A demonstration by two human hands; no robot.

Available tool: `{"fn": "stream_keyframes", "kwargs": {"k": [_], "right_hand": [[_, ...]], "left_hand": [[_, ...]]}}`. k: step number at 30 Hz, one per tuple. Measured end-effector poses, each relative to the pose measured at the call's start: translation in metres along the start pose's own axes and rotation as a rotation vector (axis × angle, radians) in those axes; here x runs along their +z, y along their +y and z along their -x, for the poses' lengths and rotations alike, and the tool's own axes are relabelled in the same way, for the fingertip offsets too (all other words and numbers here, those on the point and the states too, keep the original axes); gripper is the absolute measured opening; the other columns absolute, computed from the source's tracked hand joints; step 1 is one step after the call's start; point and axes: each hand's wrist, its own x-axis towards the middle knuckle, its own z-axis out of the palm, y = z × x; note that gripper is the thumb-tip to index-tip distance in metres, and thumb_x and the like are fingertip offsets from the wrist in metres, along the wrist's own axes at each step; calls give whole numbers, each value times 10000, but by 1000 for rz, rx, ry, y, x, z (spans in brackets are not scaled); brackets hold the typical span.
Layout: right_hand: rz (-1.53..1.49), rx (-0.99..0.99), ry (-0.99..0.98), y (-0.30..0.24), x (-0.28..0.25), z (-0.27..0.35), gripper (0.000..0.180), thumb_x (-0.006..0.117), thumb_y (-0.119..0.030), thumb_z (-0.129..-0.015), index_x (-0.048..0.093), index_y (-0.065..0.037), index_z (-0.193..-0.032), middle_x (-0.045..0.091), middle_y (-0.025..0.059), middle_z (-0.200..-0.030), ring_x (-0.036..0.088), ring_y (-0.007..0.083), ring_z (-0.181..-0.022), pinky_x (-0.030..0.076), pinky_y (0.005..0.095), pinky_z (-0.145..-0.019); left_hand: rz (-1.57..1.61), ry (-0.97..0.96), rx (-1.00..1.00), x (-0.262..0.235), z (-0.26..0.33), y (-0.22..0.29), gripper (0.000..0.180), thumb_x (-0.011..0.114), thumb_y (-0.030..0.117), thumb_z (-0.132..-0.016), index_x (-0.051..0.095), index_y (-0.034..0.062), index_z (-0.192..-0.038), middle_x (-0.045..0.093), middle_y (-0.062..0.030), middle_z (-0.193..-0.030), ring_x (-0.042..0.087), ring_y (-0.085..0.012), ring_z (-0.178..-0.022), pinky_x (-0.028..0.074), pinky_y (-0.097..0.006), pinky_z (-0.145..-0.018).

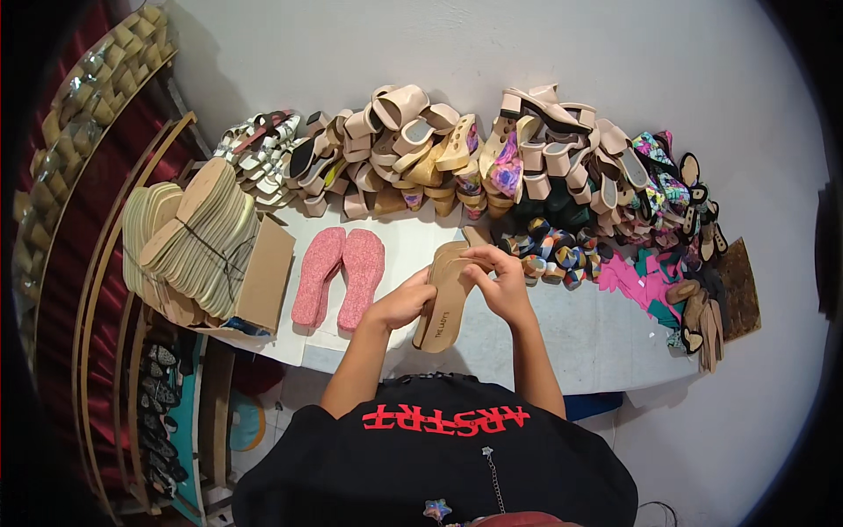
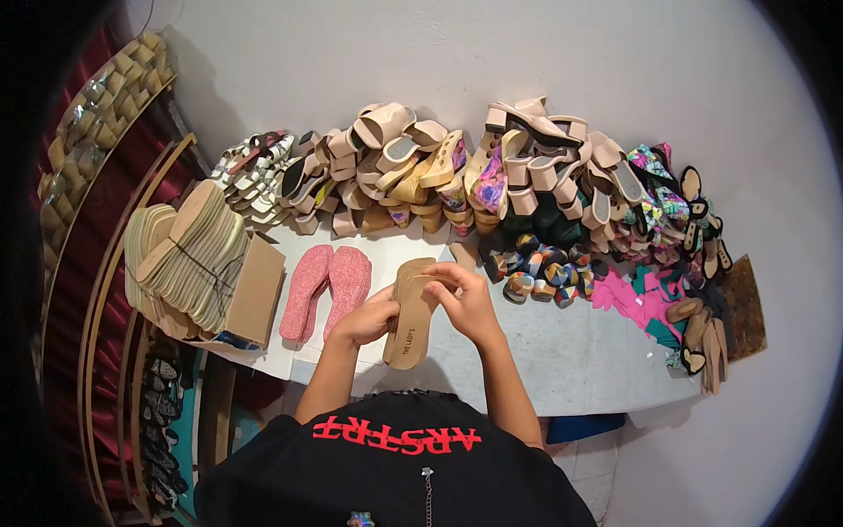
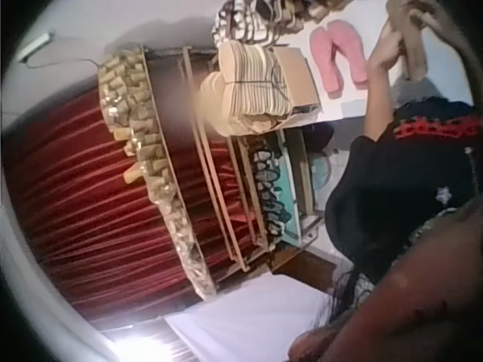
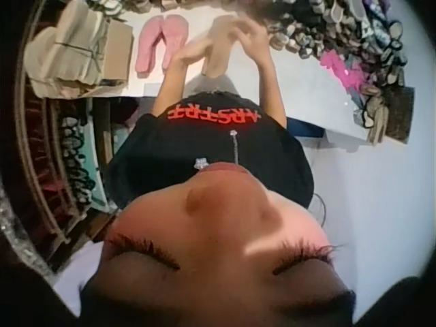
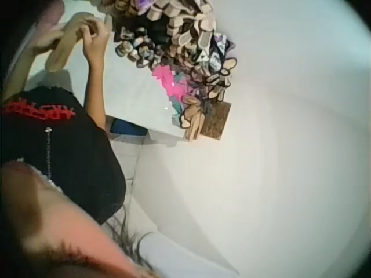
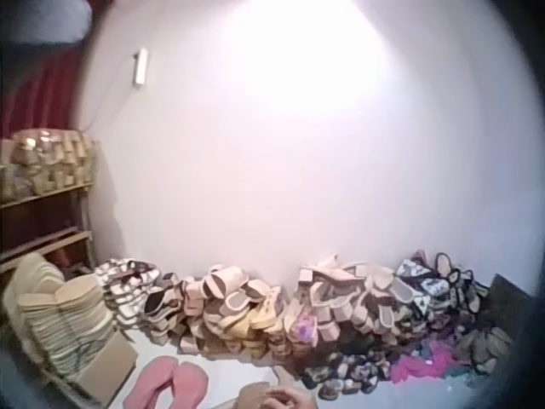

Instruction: Organize and pair shoe components and finished shoes on a production table.

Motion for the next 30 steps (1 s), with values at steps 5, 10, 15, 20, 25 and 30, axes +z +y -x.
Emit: {"fn": "stream_keyframes", "kwargs": {"k": [5, 10, 15, 20, 25, 30], "right_hand": [[193, -79, 22, -2, 2, 0, 138, 590, -23, -734, 582, 22, -864, 581, 90, -792, 585, 154, -709, 460, 241, -609], [210, -127, 62, 0, 4, 0, 145, 601, -34, -729, 588, 10, -866, 581, 100, -796, 582, 178, -669, 463, 252, -576], [238, -169, 167, 7, 7, 3, 125, 620, -27, -706, 589, -7, -826, 559, 86, -795, 562, 177, -697, 457, 252, -580], [323, -294, 242, 4, 9, 3, 157, 660, -38, -661, 595, -43, -804, 501, 65, -827, 517, 193, -734, 436, 267, -589], [422, -381, 294, 8, 10, 5, 175, 686, -67, -633, 605, -59, -788, 489, 56, -817, 472, 200, -725, 395, 291, -601], [540, -454, 447, 3, 10, 6, 192, 699, -77, -615, 621, -86, -790, 491, 53, -792, 454, 197, -714, 377, 312, -640]], "left_hand": [[-34, -12, -14, 13, 6, 12, 413, 417, 37, -785, 378, 32, -1196, 513, -62, -1023, 516, -119, -904, 419, -268, -779], [-24, -17, 8, 12, 6, 8, 413, 418, 39, -781, 382, 32, -1192, 514, -61, -1036, 517, -121, -908, 415, -270, -784], [-56, -33, -5, 13, 6, 14, 431, 423, 21, -768, 379, 35, -1197, 515, -58, -1036, 516, -118, -910, 414, -269, -783], [-27, -41, 5, 15, 6, 12, 431, 420, 9, -765, 379, 32, -1193, 515, -58, -1037, 514, -122, -924, 407, -270, -807], [-57, -44, 28, 16, 6, 12, 412, 418, 12, -766, 394, 28, -1177, 517, -63, -1041, 510, -130, -944, 401, -276, -831], [-69, -66, 45, 18, 5, 15, 389, 408, 19, -761, 412, 16, -1150, 540, -74, -1001, 529, -143, -910, 414, -279, -813]]}}
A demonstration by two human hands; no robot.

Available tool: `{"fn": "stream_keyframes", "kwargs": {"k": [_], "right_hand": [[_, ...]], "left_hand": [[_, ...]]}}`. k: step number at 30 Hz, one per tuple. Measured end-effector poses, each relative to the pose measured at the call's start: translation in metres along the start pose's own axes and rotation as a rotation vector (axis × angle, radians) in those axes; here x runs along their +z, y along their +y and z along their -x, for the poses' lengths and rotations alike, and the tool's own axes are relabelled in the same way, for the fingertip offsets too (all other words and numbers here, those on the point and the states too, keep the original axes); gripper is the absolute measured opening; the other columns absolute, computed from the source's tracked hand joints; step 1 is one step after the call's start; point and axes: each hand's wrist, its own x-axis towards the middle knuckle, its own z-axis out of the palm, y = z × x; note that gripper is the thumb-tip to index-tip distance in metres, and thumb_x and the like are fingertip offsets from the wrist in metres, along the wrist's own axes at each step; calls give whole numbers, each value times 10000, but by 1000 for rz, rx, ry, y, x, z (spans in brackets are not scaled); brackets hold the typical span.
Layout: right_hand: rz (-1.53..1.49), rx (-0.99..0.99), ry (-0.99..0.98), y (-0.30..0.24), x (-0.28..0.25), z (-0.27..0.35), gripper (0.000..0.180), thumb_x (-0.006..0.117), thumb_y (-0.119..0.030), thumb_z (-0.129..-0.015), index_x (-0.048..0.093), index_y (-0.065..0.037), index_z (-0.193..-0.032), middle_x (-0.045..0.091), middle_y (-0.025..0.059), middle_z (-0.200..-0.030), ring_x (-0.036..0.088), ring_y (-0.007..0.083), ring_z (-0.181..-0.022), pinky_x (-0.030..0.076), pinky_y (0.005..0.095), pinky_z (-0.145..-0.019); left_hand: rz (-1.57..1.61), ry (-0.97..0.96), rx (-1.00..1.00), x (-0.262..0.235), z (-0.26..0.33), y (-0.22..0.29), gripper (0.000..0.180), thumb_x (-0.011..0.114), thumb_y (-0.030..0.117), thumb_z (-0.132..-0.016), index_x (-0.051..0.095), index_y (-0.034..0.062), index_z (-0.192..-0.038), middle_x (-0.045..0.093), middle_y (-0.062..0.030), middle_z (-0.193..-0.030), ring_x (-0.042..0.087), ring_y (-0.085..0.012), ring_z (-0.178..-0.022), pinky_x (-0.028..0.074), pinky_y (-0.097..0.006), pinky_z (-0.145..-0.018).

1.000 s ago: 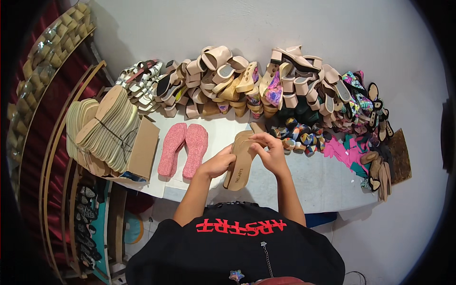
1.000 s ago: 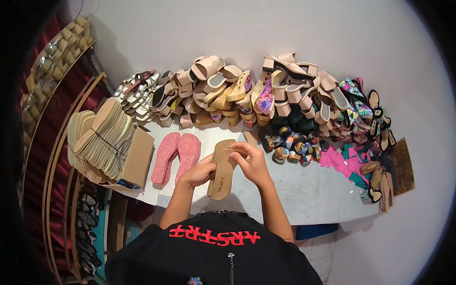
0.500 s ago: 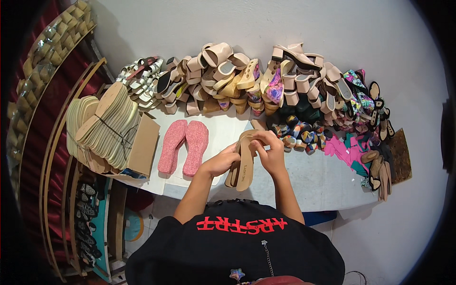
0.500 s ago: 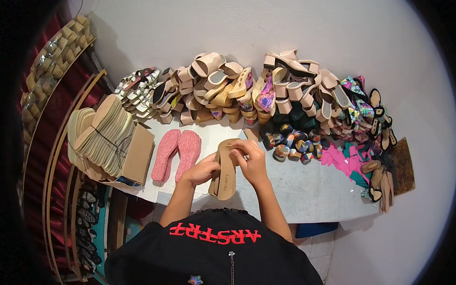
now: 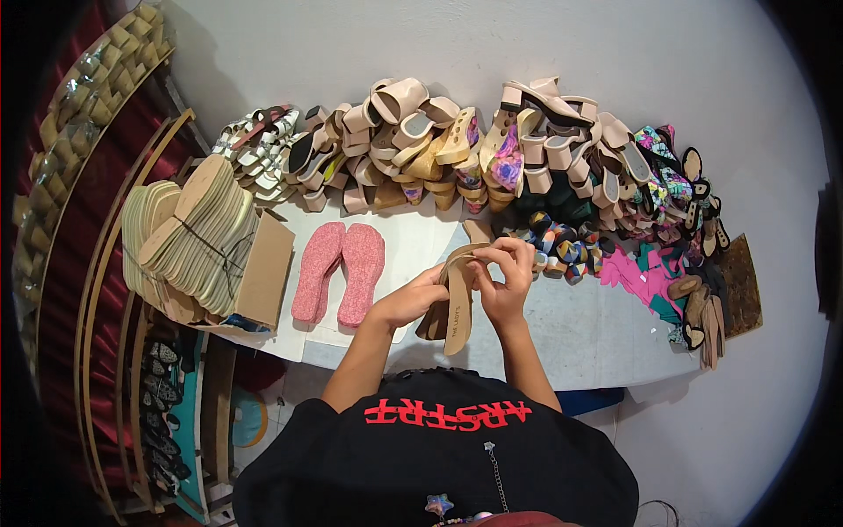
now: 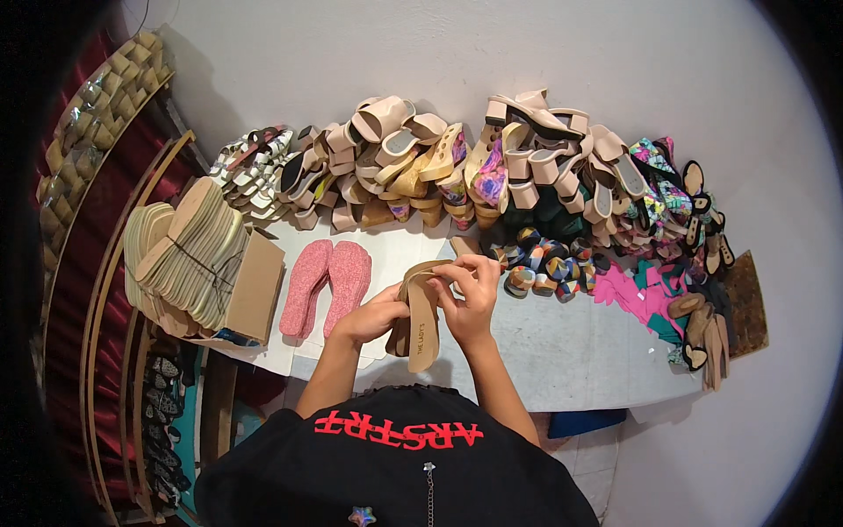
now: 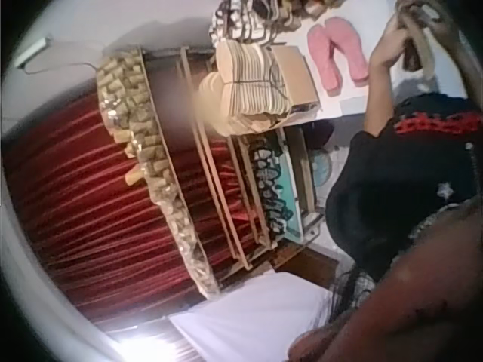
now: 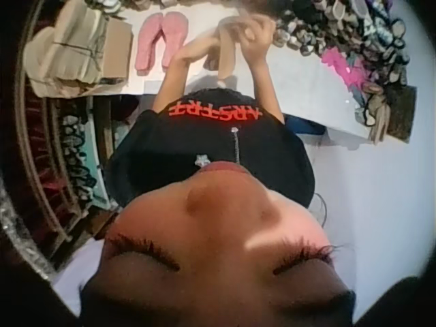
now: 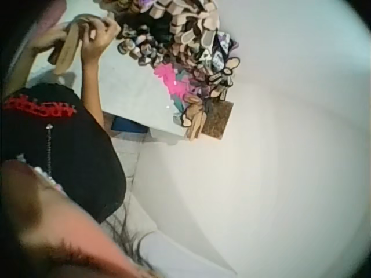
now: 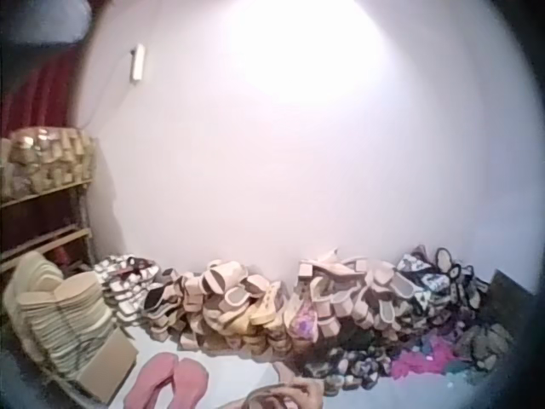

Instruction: Organize and pair shoe components and finished shoes on a production table.

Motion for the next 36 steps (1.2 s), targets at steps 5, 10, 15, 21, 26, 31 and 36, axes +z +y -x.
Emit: {"fn": "stream_keyframes", "kwargs": {"k": [5, 10, 15, 21, 26, 31, 36], "right_hand": [[-44, 17, 65, 2, 3, 4, 210, 706, -90, -608, 624, -98, -801, 490, 42, -746, 457, 189, -704, 343, 308, -645], [38, -42, 119, 2, 4, 6, 225, 707, -100, -606, 626, -107, -816, 490, 29, -725, 462, 178, -693, 308, 306, -661], [64, -77, 131, -1, 3, 5, 221, 697, -18, -611, 618, -55, -814, 499, 63, -800, 489, 184, -710, 400, 283, -630], [89, -107, 176, 2, 4, 9, 270, 715, -72, -591, 621, -104, -842, 571, 61, -889, 524, 176, -757, 310, 289, -733], [119, -126, 204, -3, 3, 10, 246, 696, -32, -604, 612, -84, -830, 568, 77, -911, 527, 188, -743, 347, 289, -716], [-75, -65, 269, -5, 9, 14, 218, 655, 40, -620, 601, -49, -812, 541, 111, -943, 518, 194, -744, 403, 272, -635], [-80, 8, 204, -5, 7, 12, 250, 692, -9, -581, 618, -104, -799, 543, 81, -903, 496, 198, -736, 375, 295, -656]], "left_hand": [[4, -8, 25, -3, -3, -5, 384, 404, 19, -758, 419, 10, -1141, 549, -74, -986, 540, -139, -882, 426, -275, -792], [3, 21, 46, -2, -5, -7, 369, 411, 28, -763, 431, 11, -1131, 550, -63, -985, 542, -125, -871, 432, -263, -773], [6, 27, 40, -2, -4, -6, 382, 412, 35, -771, 415, 14, -1152, 539, -56, -994, 528, -113, -875, 427, -257, -773], [-3, 35, 69, 3, -3, 0, 423, 400, 28, -772, 375, 12, -1195, 507, -51, -1035, 495, -104, -908, 410, -248, -787], [-10, 32, 64, 3, -3, 1, 463, 374, -3, -752, 352, 4, -1215, 494, -56, -1048, 475, -107, -933, 388, -254, -816], [-14, 39, 127, 5, -4, 3, 461, 379, 3, -760, 346, 0, -1220, 486, -61, -1075, 464, -111, -960, 376, -251, -837], [-40, 27, 147, 4, -4, 1, 432, 399, 17, -788, 351, -3, -1217, 483, -58, -1085, 459, -108, -971, 371, -249, -845]]}}
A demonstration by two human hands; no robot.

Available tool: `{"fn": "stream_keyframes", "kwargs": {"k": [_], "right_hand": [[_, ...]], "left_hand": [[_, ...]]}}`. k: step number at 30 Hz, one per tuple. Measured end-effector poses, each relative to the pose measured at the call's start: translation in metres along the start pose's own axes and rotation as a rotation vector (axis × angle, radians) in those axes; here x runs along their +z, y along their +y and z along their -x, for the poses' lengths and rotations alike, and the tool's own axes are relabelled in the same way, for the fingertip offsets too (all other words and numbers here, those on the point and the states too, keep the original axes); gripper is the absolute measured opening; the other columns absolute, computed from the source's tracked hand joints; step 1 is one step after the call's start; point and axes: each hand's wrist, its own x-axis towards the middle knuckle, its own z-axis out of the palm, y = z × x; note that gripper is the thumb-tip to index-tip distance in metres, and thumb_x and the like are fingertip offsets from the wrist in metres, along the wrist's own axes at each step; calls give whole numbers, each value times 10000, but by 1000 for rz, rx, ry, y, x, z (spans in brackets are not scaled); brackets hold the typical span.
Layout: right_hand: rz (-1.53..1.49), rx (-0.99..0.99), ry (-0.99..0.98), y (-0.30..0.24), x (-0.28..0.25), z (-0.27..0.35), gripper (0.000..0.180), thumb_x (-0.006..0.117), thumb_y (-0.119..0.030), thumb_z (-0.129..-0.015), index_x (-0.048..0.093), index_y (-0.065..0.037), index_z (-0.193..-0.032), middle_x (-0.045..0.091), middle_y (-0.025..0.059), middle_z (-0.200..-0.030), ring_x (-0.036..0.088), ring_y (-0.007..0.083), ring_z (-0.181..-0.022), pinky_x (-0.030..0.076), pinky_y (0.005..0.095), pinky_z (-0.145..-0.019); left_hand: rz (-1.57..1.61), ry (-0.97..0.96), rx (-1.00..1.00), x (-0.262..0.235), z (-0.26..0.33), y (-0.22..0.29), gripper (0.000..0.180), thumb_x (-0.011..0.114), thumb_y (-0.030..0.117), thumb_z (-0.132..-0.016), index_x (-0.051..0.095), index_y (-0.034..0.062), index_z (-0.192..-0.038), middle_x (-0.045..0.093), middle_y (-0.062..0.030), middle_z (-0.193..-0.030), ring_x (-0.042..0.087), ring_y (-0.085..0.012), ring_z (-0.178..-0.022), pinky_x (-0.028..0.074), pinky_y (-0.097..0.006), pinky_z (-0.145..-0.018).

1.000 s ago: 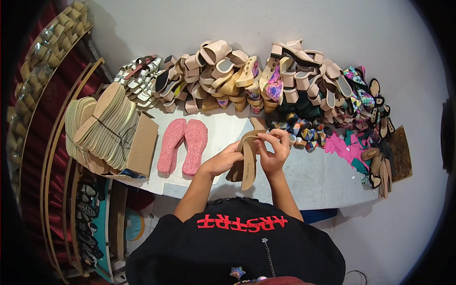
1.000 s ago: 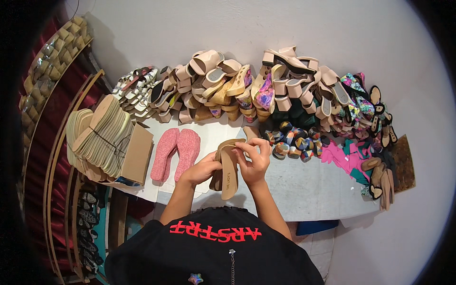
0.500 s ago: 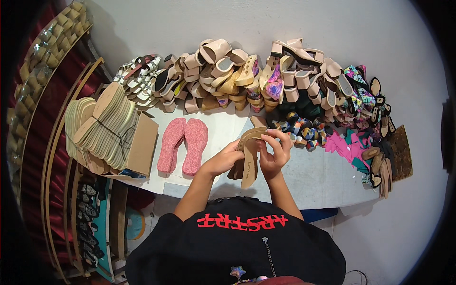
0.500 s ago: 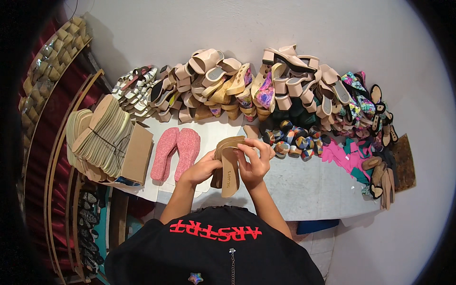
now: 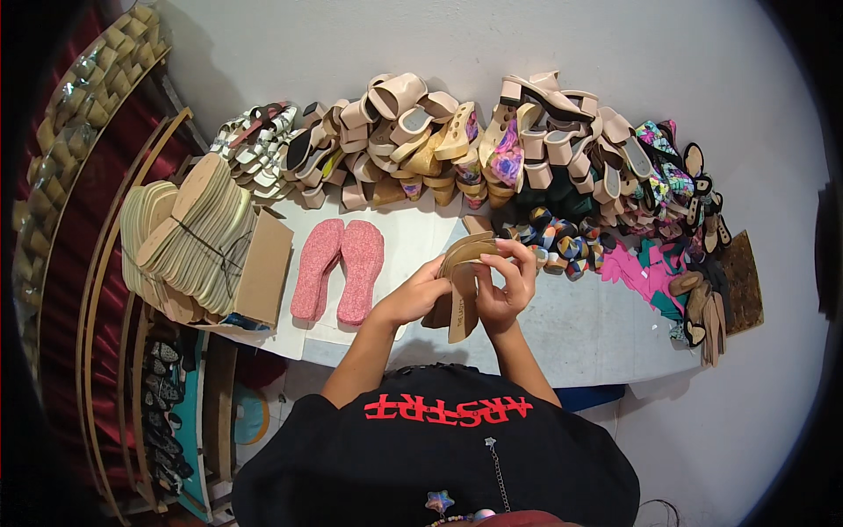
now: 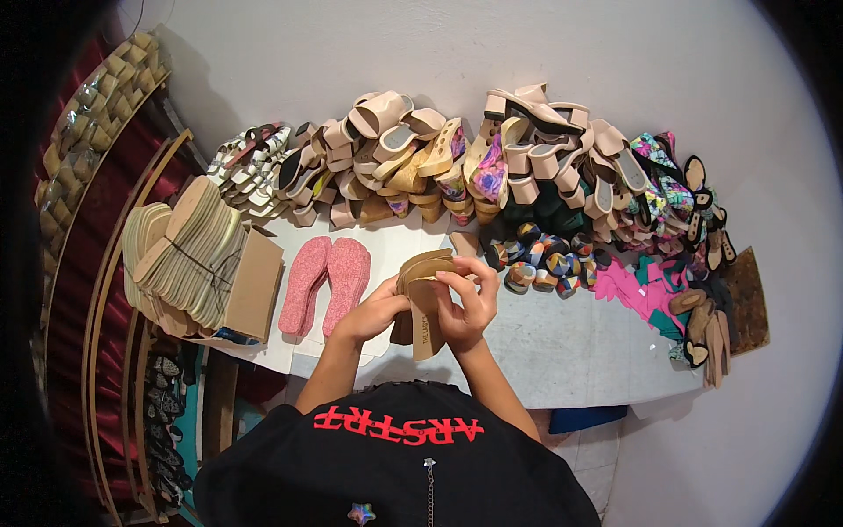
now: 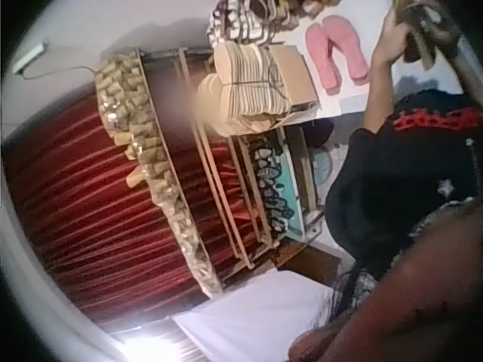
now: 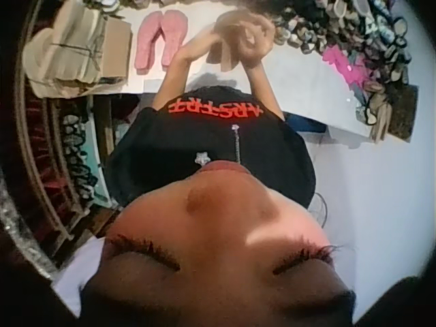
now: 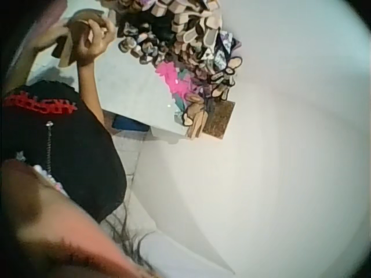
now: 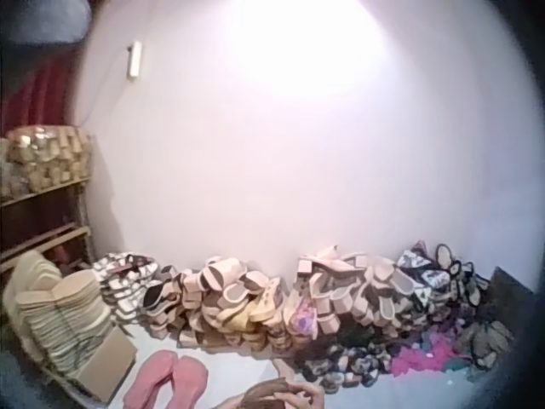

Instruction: Organize and pair shoe components and finished shoes on a production table.

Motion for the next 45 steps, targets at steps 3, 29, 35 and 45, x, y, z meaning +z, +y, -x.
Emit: {"fn": "stream_keyframes", "kwargs": {"k": [3, 29, 35, 45], "right_hand": [[202, -142, -28, -7, -6, -10, 233, 694, -25, -582, 618, -105, -788, 545, 71, -898, 478, 214, -794, 363, 314, -711], [45, 17, 26, -5, 0, -5, 226, 706, -15, -588, 624, -73, -790, 512, 76, -855, 477, 196, -722, 386, 282, -642], [76, 18, 31, -2, 1, -2, 242, 714, -13, -570, 633, -77, -789, 550, 67, -854, 507, 213, -765, 394, 304, -678], [83, -75, 78, -5, 0, -1, 259, 680, 69, -579, 620, -53, -799, 519, 76, -827, 521, 202, -753, 428, 286, -668]], "left_hand": [[-8, 2, 13, -1, -1, -5, 430, 402, 18, -790, 355, 3, -1217, 487, -53, -1077, 464, -105, -960, 374, -251, -839], [12, -50, -17, 2, 0, -1, 448, 396, 12, -804, 325, 21, -1246, 475, -49, -1110, 469, -107, -987, 390, -259, -844], [24, -44, 8, 3, -1, -4, 464, 381, -6, -797, 315, 25, -1255, 475, -52, -1111, 471, -109, -987, 391, -262, -843], [36, -38, 24, 7, 1, 0, 455, 382, -13, -788, 332, 11, -1239, 473, -51, -1112, 465, -105, -990, 383, -264, -857]]}}
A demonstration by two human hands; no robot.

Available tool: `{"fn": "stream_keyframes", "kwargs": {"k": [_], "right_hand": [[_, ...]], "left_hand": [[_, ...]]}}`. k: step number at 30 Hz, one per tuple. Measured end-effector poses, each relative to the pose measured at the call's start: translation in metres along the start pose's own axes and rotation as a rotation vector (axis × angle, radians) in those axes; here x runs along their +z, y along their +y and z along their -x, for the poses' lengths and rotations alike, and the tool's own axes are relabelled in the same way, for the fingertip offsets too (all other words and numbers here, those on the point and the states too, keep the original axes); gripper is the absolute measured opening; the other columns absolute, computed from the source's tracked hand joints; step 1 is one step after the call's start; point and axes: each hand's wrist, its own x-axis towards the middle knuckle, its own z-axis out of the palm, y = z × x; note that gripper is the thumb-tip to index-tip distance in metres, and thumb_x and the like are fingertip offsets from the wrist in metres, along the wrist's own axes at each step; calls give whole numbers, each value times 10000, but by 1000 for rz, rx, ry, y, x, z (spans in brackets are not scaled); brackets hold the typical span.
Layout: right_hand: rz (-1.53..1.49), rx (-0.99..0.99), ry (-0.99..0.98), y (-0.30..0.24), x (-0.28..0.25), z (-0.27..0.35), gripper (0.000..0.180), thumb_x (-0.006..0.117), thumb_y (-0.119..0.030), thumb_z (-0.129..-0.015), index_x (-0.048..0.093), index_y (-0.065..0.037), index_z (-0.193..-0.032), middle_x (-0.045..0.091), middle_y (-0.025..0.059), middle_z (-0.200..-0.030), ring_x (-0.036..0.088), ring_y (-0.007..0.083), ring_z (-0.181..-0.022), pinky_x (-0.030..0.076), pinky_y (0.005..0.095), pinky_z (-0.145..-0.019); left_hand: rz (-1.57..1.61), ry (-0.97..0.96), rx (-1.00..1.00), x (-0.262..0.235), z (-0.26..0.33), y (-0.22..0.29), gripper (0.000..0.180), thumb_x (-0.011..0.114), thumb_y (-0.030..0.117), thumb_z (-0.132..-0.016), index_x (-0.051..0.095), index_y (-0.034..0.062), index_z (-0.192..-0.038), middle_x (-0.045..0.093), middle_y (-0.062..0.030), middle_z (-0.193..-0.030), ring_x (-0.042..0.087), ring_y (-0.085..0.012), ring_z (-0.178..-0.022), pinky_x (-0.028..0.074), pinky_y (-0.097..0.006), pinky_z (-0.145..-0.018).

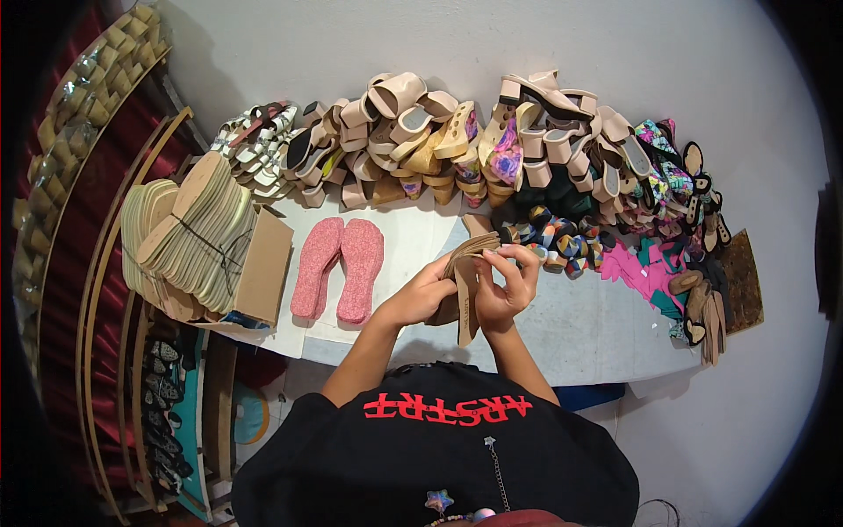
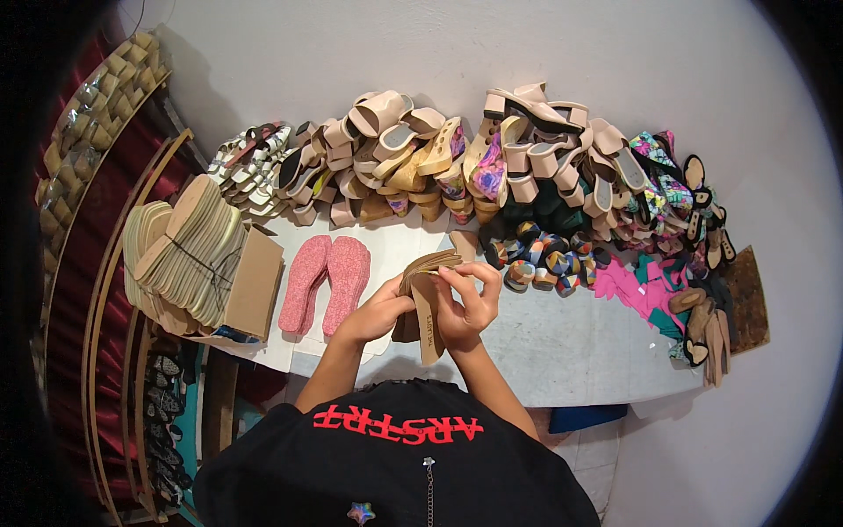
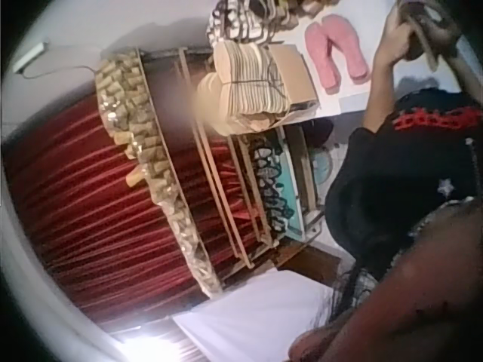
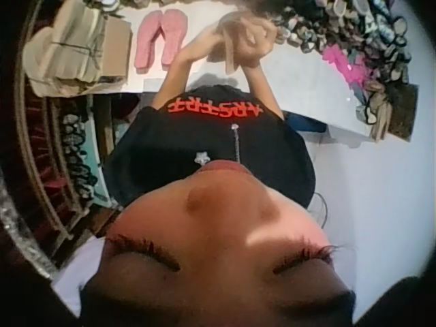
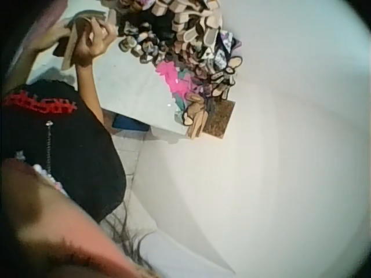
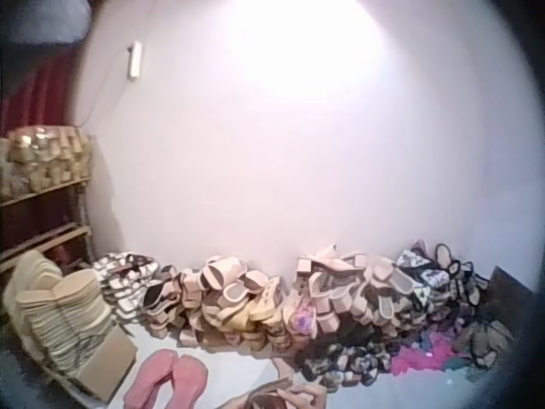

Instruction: Organize and pair shoe components and finished shoes on a production table.

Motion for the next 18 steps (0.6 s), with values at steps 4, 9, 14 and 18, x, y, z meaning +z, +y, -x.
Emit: {"fn": "stream_keyframes", "kwargs": {"k": [4, 9, 14, 18], "right_hand": [[-47, 34, -18, 1, -1, 2, 269, 686, 69, -573, 620, -55, -802, 503, 68, -806, 519, 190, -739, 420, 269, -628], [-76, 43, -112, 5, 0, -2, 276, 691, 57, -575, 622, -53, -818, 553, 80, -867, 527, 176, -729, 398, 252, -593], [7, -33, -89, 5, 1, -8, 283, 687, 49, -577, 638, -59, -834, 582, 75, -866, 534, 177, -726, 399, 263, -604], [32, -81, -51, 4, 0, -6, 282, 679, 57, -584, 648, -58, -840, 582, 72, -828, 534, 183, -693, 404, 267, -605]], "left_hand": [[48, -3, 28, -1, -1, -4, 446, 391, -11, -784, 346, 7, -1228, 477, -50, -1108, 465, -105, -992, 378, -264, -862], [9, 28, 37, -6, -2, -6, 454, 401, -8, -783, 339, 10, -1232, 476, -49, -1108, 463, -107, -992, 377, -261, -859], [17, 19, 25, -2, -3, -7, 459, 398, -10, -778, 337, 13, -1233, 472, -55, -1114, 462, -110, -994, 371, -262, -864], [-3, 14, 13, -4, -3, -8, 463, 394, -5, -775, 334, 10, -1234, 469, -58, -1115, 454, -111, -1002, 368, -265, -868]]}}
